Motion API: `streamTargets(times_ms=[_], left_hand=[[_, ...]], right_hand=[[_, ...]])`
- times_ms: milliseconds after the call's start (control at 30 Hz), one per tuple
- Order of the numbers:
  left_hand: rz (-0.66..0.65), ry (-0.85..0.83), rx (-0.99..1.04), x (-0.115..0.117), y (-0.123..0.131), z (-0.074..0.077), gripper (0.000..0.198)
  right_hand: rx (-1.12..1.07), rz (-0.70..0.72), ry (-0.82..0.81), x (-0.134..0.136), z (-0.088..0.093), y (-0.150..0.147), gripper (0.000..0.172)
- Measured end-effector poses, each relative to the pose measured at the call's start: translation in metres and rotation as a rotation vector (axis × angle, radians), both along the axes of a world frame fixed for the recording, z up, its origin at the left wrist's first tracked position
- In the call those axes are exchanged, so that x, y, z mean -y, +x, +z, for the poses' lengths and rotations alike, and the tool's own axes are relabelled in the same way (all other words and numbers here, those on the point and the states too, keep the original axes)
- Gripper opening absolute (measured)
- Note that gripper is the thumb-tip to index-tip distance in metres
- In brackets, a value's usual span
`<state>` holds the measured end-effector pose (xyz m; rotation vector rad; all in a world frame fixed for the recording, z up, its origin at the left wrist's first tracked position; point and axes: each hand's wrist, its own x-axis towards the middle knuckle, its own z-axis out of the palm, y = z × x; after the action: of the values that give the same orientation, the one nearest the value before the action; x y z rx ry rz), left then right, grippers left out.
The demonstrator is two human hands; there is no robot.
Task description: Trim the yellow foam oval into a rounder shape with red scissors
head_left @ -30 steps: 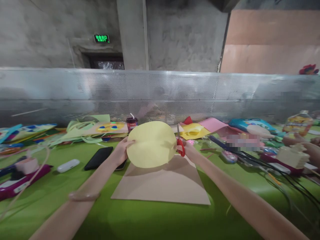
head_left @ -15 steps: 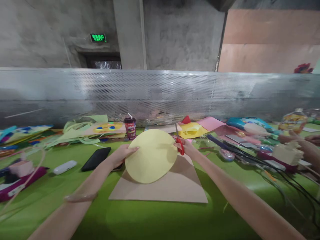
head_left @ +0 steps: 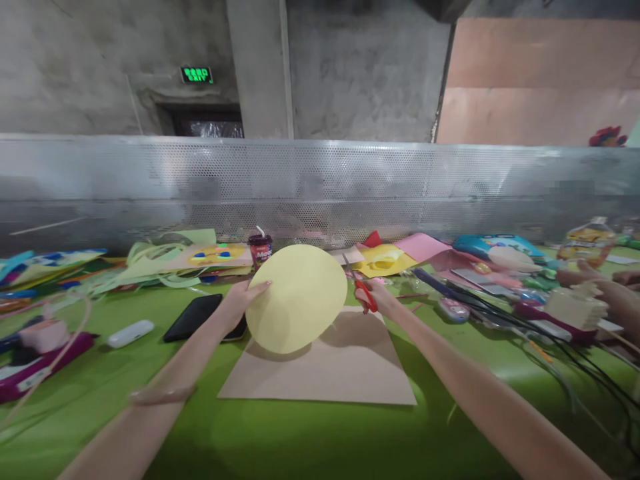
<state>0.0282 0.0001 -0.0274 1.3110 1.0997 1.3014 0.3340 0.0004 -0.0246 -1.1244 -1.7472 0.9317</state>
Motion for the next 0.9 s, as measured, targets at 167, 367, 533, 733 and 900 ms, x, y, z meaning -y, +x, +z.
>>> streamTargets(times_ms=[167,367,533,733,900], left_hand=[[0.051,0.011,-0.019,0.0000,0.0003,0.0009,0.031],[0.078,0.008,-0.059,0.0029,0.0021,0.0036,0.032],[0.082,0.013,-0.082,0.0028,0.0013,0.0039,0.033],[0.067,-0.005,-0.067,0.0022,0.0012,0.0040,0.032],[0.068,-0.012,-0.076,0.0035,0.0015,0.0050,0.031]], right_hand=[[0.029,0.025,-0.001,0.0036,0.0028,-0.0008,0.011],[0.095,0.058,0.014,-0.0017,-0.0006,0.0048,0.011],[0.132,0.082,0.009,-0.0014,-0.0018,0.0049,0.012],[0.157,0.101,0.013,0.0011,0.0013,0.0045,0.011],[0.166,0.109,0.003,0.0017,0.0020,0.0045,0.011]])
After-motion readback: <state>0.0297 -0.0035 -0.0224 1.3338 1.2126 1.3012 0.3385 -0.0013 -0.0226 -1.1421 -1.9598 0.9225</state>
